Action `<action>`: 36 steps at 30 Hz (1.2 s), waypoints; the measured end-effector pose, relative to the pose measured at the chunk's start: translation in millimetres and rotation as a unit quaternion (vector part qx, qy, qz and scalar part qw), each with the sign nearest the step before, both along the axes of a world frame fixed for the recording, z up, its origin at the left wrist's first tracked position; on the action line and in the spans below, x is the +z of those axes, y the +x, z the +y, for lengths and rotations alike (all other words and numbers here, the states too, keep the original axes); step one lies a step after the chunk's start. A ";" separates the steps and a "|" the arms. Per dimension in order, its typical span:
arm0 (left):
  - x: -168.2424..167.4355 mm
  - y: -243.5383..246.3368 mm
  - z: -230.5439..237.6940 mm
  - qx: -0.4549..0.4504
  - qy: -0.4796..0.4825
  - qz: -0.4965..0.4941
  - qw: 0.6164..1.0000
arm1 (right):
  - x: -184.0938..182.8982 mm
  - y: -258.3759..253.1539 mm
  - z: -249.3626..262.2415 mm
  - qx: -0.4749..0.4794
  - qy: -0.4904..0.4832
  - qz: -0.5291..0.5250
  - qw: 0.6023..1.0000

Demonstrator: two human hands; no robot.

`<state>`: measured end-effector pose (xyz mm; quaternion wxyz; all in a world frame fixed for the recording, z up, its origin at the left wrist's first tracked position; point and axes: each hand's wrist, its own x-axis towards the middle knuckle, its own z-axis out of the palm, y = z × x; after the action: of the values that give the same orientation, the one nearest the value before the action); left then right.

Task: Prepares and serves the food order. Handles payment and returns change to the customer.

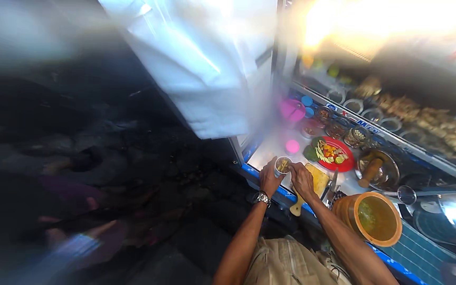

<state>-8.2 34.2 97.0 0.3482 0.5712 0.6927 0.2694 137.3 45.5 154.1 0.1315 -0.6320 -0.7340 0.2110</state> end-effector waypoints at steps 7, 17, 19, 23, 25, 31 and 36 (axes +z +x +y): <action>3.4 -0.2 0.6 -0.002 -0.001 0.004 1.000 | 19.6 -1.4 7.1 -0.030 -0.055 0.021 0.998; 6.8 -1.7 -1.7 -0.015 -0.014 0.007 1.000 | 55.8 15.6 -7.6 0.086 0.039 -0.025 0.995; 5.8 -2.1 -1.4 -0.016 -0.009 0.004 1.000 | 59.9 15.3 -9.8 0.091 0.064 -0.019 0.994; 7.0 -2.3 -1.4 -0.019 -0.004 0.001 1.000 | 66.0 15.0 -12.2 0.092 0.089 -0.019 0.992; 7.0 -2.3 -1.8 -0.020 -0.005 0.003 1.000 | 68.1 15.0 -12.6 0.090 0.100 -0.019 0.991; 7.2 -2.7 -0.5 -0.018 -0.003 0.004 1.000 | 78.6 13.9 -11.3 0.076 0.135 -0.007 0.988; 6.6 -3.0 0.4 -0.017 -0.002 0.004 1.000 | 68.4 11.2 -6.0 0.068 0.154 0.010 0.986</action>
<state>-11.1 34.5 103.6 0.3511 0.5832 0.6851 0.2593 148.5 39.6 222.5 0.2203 -0.5509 -0.7974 0.1100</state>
